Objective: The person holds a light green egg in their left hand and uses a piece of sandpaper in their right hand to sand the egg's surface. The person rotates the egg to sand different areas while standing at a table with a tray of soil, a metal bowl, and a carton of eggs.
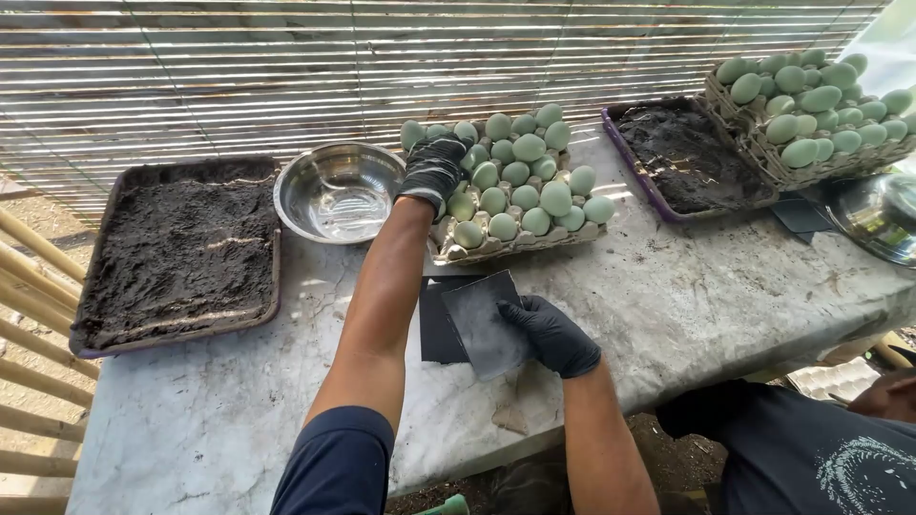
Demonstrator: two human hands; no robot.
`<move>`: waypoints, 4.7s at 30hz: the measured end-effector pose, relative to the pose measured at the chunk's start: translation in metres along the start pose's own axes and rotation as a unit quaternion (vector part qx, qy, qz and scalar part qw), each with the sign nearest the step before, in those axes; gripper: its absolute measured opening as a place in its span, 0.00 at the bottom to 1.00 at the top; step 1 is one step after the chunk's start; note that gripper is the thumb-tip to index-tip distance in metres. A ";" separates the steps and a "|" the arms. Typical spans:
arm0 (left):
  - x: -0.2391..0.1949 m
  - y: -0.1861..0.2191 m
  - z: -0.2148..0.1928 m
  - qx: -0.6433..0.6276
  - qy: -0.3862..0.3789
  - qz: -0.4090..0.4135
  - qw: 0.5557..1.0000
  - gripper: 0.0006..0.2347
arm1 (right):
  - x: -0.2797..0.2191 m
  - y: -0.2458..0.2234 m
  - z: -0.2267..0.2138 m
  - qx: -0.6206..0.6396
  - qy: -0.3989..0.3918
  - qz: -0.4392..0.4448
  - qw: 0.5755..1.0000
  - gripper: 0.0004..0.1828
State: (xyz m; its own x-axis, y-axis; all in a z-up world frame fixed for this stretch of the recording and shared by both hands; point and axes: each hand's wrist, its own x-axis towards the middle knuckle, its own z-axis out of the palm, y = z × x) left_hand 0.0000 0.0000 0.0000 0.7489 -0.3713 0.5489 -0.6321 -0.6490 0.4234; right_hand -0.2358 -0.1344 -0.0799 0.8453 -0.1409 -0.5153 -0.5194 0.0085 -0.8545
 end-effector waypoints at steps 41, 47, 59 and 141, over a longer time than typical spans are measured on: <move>-0.318 0.023 -0.155 -0.693 0.182 -0.320 0.620 0.24 | -0.072 -0.039 0.140 -0.225 0.010 -0.633 0.740 0.22; -0.322 0.014 -0.144 -0.759 0.159 -0.286 0.563 0.22 | -0.075 -0.024 0.138 -0.221 0.043 -0.654 0.722 0.25; -0.321 0.023 -0.152 -0.740 0.136 -0.328 0.571 0.22 | -0.070 -0.029 0.133 -0.225 0.019 -0.673 0.704 0.25; -0.324 0.062 -0.193 -0.588 -0.052 -0.331 0.737 0.27 | -0.009 -0.003 0.108 -0.215 0.023 -0.556 0.803 0.14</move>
State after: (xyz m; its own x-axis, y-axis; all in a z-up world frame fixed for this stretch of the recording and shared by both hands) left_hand -0.3202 0.2087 -0.0126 0.9432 -0.3199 -0.0897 0.1876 0.2901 0.9384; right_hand -0.2279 -0.0261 -0.0795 0.8159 0.1393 0.5611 0.5493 -0.4895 -0.6772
